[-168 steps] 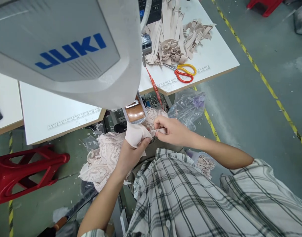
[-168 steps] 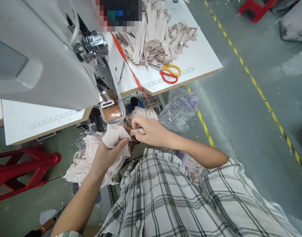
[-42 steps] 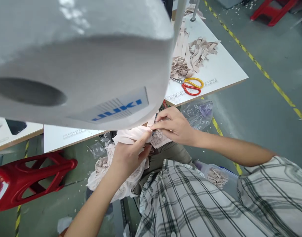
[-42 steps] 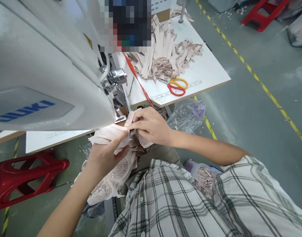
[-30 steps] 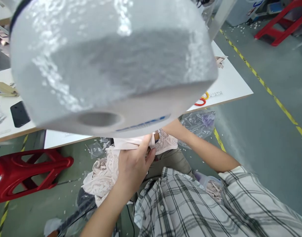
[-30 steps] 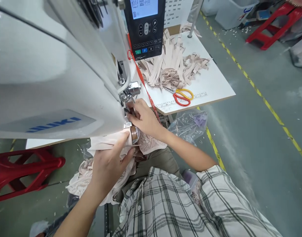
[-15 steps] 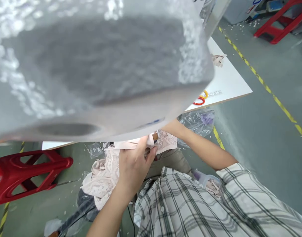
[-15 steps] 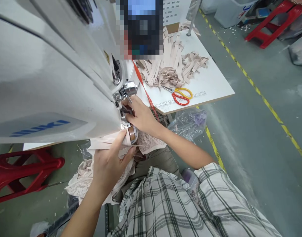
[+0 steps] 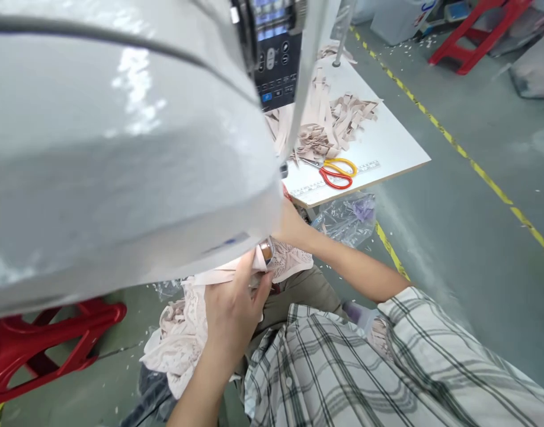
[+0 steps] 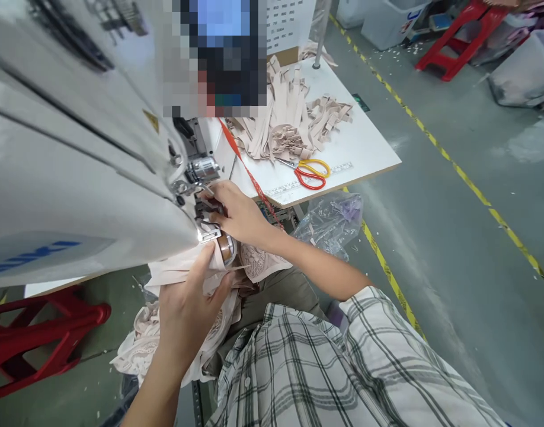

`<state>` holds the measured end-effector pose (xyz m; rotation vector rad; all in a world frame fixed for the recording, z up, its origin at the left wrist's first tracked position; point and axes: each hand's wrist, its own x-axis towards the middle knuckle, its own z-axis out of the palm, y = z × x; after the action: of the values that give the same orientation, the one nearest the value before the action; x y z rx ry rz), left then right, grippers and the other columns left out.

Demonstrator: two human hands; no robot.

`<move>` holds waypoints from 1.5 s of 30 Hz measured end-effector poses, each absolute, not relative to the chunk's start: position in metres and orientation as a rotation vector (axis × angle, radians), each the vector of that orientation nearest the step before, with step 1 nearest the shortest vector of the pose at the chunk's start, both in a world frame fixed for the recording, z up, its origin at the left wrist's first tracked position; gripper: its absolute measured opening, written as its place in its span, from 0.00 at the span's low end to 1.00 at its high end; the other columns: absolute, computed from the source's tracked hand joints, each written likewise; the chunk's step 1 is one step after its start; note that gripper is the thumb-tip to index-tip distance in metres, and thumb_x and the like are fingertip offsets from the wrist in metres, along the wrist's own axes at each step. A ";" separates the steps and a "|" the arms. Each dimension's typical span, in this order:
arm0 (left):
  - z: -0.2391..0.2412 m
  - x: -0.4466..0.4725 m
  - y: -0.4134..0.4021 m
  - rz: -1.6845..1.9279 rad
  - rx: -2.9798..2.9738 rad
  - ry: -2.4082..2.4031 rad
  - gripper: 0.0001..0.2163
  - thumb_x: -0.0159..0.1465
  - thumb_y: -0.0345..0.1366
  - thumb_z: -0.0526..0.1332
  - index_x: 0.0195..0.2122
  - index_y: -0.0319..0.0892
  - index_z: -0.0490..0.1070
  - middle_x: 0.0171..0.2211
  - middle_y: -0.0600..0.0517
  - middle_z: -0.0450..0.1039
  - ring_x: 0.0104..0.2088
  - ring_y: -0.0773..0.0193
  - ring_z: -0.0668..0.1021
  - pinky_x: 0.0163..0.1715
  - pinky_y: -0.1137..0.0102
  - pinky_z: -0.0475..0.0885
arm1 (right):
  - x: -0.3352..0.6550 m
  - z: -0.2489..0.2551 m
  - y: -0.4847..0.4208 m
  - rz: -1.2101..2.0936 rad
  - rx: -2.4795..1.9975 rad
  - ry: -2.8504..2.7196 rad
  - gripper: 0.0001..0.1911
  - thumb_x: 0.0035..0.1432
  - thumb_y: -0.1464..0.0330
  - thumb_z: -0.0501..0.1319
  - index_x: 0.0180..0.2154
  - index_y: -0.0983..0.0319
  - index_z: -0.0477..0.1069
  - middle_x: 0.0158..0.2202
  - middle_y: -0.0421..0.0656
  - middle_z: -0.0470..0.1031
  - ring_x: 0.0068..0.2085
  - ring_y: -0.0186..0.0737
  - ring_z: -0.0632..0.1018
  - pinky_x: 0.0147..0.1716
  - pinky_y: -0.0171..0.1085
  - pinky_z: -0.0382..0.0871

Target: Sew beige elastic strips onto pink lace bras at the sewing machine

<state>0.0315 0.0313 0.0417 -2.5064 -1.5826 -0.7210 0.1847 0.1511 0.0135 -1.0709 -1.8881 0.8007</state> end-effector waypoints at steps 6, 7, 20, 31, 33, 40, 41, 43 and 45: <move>0.042 0.039 0.029 -0.698 -2.515 -1.595 0.23 0.65 0.40 0.63 0.59 0.35 0.67 0.49 0.36 0.79 0.48 0.44 0.82 0.45 0.58 0.76 | 0.192 0.019 0.146 0.852 -1.049 -1.737 0.12 0.58 0.73 0.58 0.44 0.61 0.69 0.48 0.46 0.72 0.42 0.41 0.74 0.41 0.39 0.71; 0.042 0.039 0.028 -0.691 -2.513 -1.603 0.23 0.66 0.40 0.63 0.59 0.34 0.67 0.49 0.35 0.79 0.49 0.44 0.82 0.46 0.57 0.76 | 0.192 0.020 0.143 0.868 -1.045 -1.697 0.11 0.58 0.72 0.58 0.45 0.61 0.69 0.48 0.46 0.72 0.39 0.39 0.73 0.39 0.38 0.71; 0.034 0.034 0.025 -0.750 -2.511 -1.626 0.24 0.65 0.39 0.63 0.61 0.37 0.65 0.52 0.35 0.77 0.53 0.44 0.79 0.53 0.55 0.73 | 0.202 0.000 0.104 1.245 -1.016 -1.222 0.16 0.60 0.55 0.62 0.42 0.59 0.65 0.38 0.40 0.68 0.34 0.33 0.69 0.36 0.36 0.66; 0.011 0.041 0.004 -0.914 -2.340 -1.800 0.43 0.67 0.51 0.59 0.72 0.30 0.40 0.66 0.23 0.56 0.64 0.38 0.67 0.56 0.53 0.72 | 0.207 0.008 0.062 1.291 -1.072 -1.316 0.25 0.55 0.47 0.64 0.39 0.60 0.63 0.36 0.40 0.68 0.37 0.36 0.72 0.40 0.37 0.67; 0.008 0.051 -0.009 -0.894 -2.384 -1.746 0.45 0.66 0.49 0.61 0.72 0.29 0.36 0.66 0.21 0.56 0.64 0.37 0.69 0.54 0.53 0.73 | 0.211 0.011 0.050 1.247 -1.105 -1.402 0.25 0.55 0.47 0.65 0.40 0.60 0.64 0.38 0.42 0.71 0.40 0.39 0.73 0.42 0.38 0.67; -0.006 0.081 -0.063 -0.833 -2.670 -1.556 0.48 0.64 0.47 0.64 0.72 0.25 0.35 0.62 0.21 0.62 0.60 0.38 0.73 0.50 0.57 0.76 | 0.225 0.013 0.010 1.514 -1.175 -1.230 0.20 0.61 0.50 0.60 0.34 0.61 0.71 0.30 0.40 0.73 0.32 0.37 0.72 0.31 0.35 0.65; -0.006 0.081 -0.065 -0.864 -2.701 -1.568 0.47 0.65 0.48 0.63 0.72 0.26 0.35 0.62 0.20 0.62 0.59 0.38 0.74 0.48 0.57 0.77 | 0.228 0.014 0.007 1.556 -1.180 -1.197 0.20 0.59 0.50 0.61 0.32 0.61 0.71 0.29 0.40 0.72 0.31 0.36 0.71 0.29 0.35 0.64; -0.003 0.080 -0.063 -0.905 -2.785 -1.619 0.46 0.67 0.49 0.60 0.72 0.28 0.32 0.60 0.21 0.65 0.53 0.40 0.79 0.42 0.57 0.79 | 0.232 0.016 0.003 1.611 -1.183 -1.161 0.20 0.57 0.51 0.63 0.30 0.62 0.70 0.26 0.39 0.69 0.29 0.35 0.70 0.27 0.34 0.63; 0.003 0.076 -0.058 -0.910 -2.909 -1.678 0.44 0.68 0.48 0.58 0.72 0.31 0.30 0.55 0.25 0.72 0.46 0.45 0.83 0.36 0.60 0.80 | 0.236 0.017 0.001 1.628 -1.167 -1.137 0.19 0.57 0.53 0.63 0.30 0.63 0.71 0.26 0.38 0.69 0.28 0.33 0.69 0.27 0.33 0.62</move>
<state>0.0759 -0.0580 0.0032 -2.9089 -1.6776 -0.9098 0.2357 0.0009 0.0173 -1.1672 -1.1373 1.6278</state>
